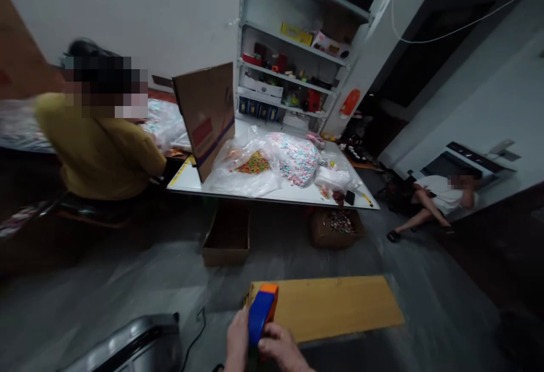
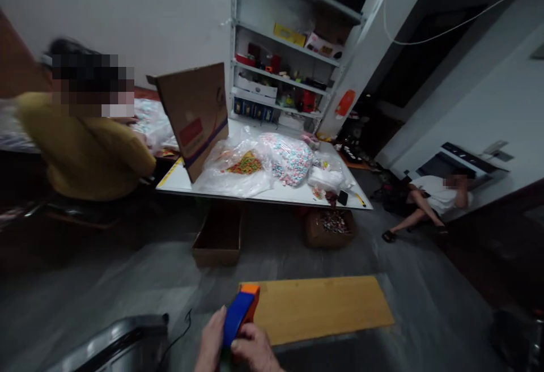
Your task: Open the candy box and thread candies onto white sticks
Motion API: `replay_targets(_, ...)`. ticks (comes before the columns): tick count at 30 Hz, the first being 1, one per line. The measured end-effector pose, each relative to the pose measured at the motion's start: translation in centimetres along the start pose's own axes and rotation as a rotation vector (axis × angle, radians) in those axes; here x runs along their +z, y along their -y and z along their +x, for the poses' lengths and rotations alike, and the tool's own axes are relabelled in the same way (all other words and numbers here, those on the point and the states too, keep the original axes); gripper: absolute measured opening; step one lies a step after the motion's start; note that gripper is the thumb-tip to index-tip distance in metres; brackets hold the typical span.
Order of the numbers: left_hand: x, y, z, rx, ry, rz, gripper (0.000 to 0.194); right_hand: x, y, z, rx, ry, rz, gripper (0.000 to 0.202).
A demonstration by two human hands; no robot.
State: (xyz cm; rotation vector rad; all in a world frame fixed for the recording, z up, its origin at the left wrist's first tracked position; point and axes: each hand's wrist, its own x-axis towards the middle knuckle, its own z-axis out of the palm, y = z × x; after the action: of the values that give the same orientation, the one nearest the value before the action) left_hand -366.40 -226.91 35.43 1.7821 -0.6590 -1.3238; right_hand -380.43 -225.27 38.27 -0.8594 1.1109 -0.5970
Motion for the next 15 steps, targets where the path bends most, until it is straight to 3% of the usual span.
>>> replay_targets(2, 1.6, -2.3, -1.1, 0.073, 0.013, 0.055, 0.037, -0.3, 1.5, -1.0, -0.059, -0.065, 0.039, 0.053)
replay_targets(4, 1.9, -5.2, -2.2, 0.144, 0.088, 0.187, 0.031, -0.6, 2.6, -2.0, -0.087, -0.093, 0.134, 0.053)
replay_targets(7, -0.7, -11.3, -4.2, 0.273, 0.264, 0.424, 0.025, -1.5, 4.4, -3.8, -0.137, -0.137, 0.209, 0.054)
replay_targets(9, -4.3, -16.6, -5.8, 0.387, 0.328, 0.439, 0.022, -2.8, 6.0, -5.5, -0.182, -0.167, 0.136, 0.049)
replay_targets(12, -12.0, -24.2, -7.7, 0.503, 0.318, 0.270, 0.028, -5.3, 8.4, -7.7, -0.306, -0.242, -0.069, 0.034)
replay_targets(14, -18.2, -27.4, -8.8, 0.513, 0.232, 0.219, 0.036, -6.9, 9.7, -8.6, -0.368, -0.261, -0.148, 0.029)
replay_targets(15, -21.2, -28.1, -9.5, 0.511, 0.165, 0.189, 0.039, -7.4, 10.2, -8.9, -0.391, -0.255, -0.177, 0.028)
